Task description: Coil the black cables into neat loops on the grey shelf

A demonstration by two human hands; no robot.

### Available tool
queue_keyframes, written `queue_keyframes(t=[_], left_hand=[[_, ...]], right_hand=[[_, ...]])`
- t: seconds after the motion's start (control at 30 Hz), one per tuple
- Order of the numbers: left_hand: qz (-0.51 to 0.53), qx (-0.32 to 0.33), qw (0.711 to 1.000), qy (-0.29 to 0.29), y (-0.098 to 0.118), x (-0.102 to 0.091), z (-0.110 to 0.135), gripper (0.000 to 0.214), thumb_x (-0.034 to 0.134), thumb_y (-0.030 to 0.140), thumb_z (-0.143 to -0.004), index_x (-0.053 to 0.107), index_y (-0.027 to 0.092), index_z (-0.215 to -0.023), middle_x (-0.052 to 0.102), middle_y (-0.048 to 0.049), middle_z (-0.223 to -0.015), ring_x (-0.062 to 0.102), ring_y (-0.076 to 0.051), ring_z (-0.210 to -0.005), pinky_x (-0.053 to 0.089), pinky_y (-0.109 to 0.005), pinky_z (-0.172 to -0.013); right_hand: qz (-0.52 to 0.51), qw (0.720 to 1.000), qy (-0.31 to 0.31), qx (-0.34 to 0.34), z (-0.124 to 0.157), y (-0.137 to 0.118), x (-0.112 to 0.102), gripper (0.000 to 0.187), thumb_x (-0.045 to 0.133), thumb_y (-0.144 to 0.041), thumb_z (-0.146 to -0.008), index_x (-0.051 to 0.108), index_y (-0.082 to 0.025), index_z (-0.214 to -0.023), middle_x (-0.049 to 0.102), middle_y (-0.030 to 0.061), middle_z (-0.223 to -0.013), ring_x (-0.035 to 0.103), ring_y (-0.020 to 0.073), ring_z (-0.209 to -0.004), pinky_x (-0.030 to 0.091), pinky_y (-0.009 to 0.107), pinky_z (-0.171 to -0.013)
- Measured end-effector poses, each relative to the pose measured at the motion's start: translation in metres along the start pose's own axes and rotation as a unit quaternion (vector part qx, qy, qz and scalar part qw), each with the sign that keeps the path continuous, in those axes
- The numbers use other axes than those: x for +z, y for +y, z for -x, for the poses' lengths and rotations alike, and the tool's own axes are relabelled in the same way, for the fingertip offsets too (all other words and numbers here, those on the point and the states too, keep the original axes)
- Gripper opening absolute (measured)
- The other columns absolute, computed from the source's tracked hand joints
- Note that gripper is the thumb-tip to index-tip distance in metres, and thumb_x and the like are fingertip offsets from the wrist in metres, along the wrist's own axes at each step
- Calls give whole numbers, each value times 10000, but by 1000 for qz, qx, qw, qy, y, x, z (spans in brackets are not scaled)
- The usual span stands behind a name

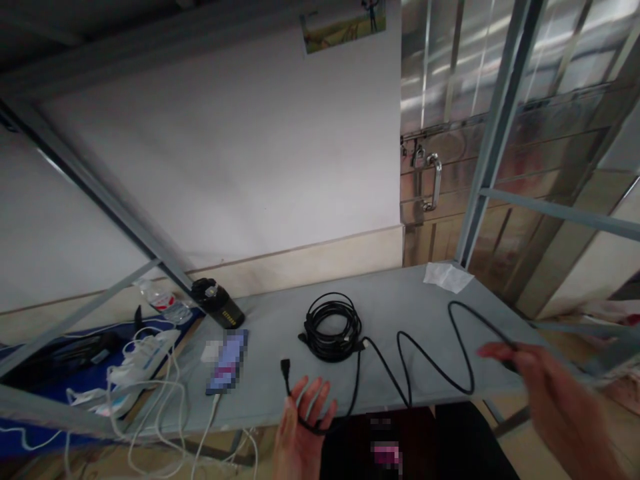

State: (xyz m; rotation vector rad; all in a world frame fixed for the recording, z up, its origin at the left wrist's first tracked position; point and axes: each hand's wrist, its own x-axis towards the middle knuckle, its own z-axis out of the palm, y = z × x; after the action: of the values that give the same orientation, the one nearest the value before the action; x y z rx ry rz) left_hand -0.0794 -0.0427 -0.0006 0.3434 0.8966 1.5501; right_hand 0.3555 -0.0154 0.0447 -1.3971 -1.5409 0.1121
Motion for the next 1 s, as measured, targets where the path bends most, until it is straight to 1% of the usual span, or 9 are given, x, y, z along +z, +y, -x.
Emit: queue_keyframes(t=[0.13,0.27,0.37,0.47,0.57,0.7,0.8,0.9,1.0], left_hand=[[21,-57,997,-54,-42,12,12,527,839,649,-921,831,342,-1349,708,-127,-1567,620,-396,-1509,534,-553,-1220],[-27,-63,996,-63,-52,22,21,584,877,691,-847,866,301,-1282,777,-153,-1453,711,-409,-1384,559,-552,-1178],[-85,-25,996,-26,-42,29,27,549,884,695,-834,889,279,-1193,857,-128,-1111,765,-354,-1228,598,-460,-1088],[-134,-7,991,-3,-26,41,32,644,832,759,-867,871,189,-1165,657,-31,-693,723,-229,-878,590,-319,-857],[-212,14,977,-21,-11,61,28,701,841,762,-859,829,151,-1203,590,13,-697,584,-154,-685,499,-270,-679],[-364,137,918,-79,12,85,-20,585,773,686,-949,824,160,-1200,705,-39,-820,659,-199,-771,534,-307,-747],[-487,299,817,-78,31,92,-85,473,635,612,-1027,822,198,-1159,802,-113,-1088,744,-297,-1065,578,-434,-1006],[-523,333,784,-22,41,84,-146,364,710,553,-954,796,213,-1052,779,-159,-1156,685,-376,-1233,461,-606,-1195],[-540,341,769,29,40,65,-180,366,710,532,-947,736,200,-1099,738,-199,-1276,615,-399,-1371,344,-694,-1272]], right_hand=[[-59,982,-112,-139,43,-68,100,286,503,-294,-1155,705,-305,-1357,820,62,-1310,817,243,-1149,693,358,-970],[-31,943,-221,-247,90,-108,165,168,661,-130,-1034,686,-261,-1135,830,48,-1146,824,268,-981,689,395,-902],[-47,928,-247,-274,110,-120,184,258,754,-87,-954,639,-244,-1124,830,40,-1101,822,276,-935,670,385,-880],[-98,920,-270,-269,115,-125,187,324,755,-95,-968,595,-245,-1206,841,32,-1117,829,253,-936,647,334,-837],[-104,924,-272,-248,103,-127,185,234,714,-141,-1029,569,-252,-1177,842,23,-1066,831,240,-906,638,333,-821],[-44,934,-229,-270,52,-125,197,300,645,-211,-1105,540,-190,-1384,839,110,-1183,832,272,-987,637,425,-963],[59,927,-240,-282,1,-123,224,217,647,-246,-1117,623,-179,-1321,823,109,-1117,808,282,-998,624,442,-964],[107,917,-255,-286,-35,-124,258,69,673,-252,-1102,700,-188,-1110,780,111,-1099,768,295,-1055,603,453,-983],[123,916,-260,-279,-46,-127,287,324,803,-436,-1024,709,-165,-1176,739,162,-1241,715,349,-1178,586,487,-1015]])
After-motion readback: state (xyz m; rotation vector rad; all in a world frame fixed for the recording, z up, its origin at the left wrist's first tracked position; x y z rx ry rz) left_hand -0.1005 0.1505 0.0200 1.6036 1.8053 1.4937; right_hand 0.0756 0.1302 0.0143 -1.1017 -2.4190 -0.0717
